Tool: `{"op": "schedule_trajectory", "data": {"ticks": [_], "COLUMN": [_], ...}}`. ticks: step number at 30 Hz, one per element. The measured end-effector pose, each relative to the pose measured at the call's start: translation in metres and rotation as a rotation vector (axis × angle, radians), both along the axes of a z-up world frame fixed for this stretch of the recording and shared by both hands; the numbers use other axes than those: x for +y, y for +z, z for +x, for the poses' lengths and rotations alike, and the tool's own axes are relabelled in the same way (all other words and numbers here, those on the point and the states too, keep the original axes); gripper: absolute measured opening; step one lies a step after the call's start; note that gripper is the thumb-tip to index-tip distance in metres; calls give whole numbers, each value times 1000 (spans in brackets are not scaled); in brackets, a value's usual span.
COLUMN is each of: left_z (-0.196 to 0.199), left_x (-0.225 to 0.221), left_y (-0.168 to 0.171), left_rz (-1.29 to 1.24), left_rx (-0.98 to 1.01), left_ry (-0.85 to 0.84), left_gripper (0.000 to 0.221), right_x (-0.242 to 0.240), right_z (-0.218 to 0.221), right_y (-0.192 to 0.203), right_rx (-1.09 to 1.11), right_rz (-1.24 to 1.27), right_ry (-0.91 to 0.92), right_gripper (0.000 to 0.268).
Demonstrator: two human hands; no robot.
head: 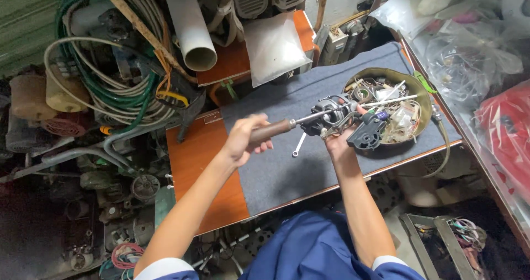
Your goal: The person disassembles a motor mechanism by removing screws with a screwdriver and wrench and separating its components, then reassembles it by aligning the parts and driving screws using the screwdriver and wrench.
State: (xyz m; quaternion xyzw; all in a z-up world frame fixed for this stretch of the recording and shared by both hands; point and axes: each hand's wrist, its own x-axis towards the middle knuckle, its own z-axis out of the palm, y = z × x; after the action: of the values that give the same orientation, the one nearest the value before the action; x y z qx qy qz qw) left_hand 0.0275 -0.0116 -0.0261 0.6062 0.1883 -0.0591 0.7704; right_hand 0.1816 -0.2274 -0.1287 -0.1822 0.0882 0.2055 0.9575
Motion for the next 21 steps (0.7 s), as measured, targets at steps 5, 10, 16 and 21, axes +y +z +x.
{"op": "schedule_trajectory", "data": {"ticks": [5, 10, 16, 21], "left_z": [-4, -19, -26, -22], "left_x": [-3, -24, -24, -16], "left_y": [-9, 6, 31, 25], "left_rz": [-128, 866, 1985, 1566], "left_rx": [83, -663, -1110, -853], "left_ry": [-258, -23, 51, 209], "left_gripper": [40, 28, 24, 30], "right_x": [-2, -7, -7, -4], "right_z": [1, 1, 8, -3], "right_y": [1, 10, 9, 37], "right_rx": [-25, -53, -103, -67], "right_rz": [-34, -61, 61, -25], "right_ry": [-15, 28, 107, 49], "right_gripper": [48, 45, 55, 41]}}
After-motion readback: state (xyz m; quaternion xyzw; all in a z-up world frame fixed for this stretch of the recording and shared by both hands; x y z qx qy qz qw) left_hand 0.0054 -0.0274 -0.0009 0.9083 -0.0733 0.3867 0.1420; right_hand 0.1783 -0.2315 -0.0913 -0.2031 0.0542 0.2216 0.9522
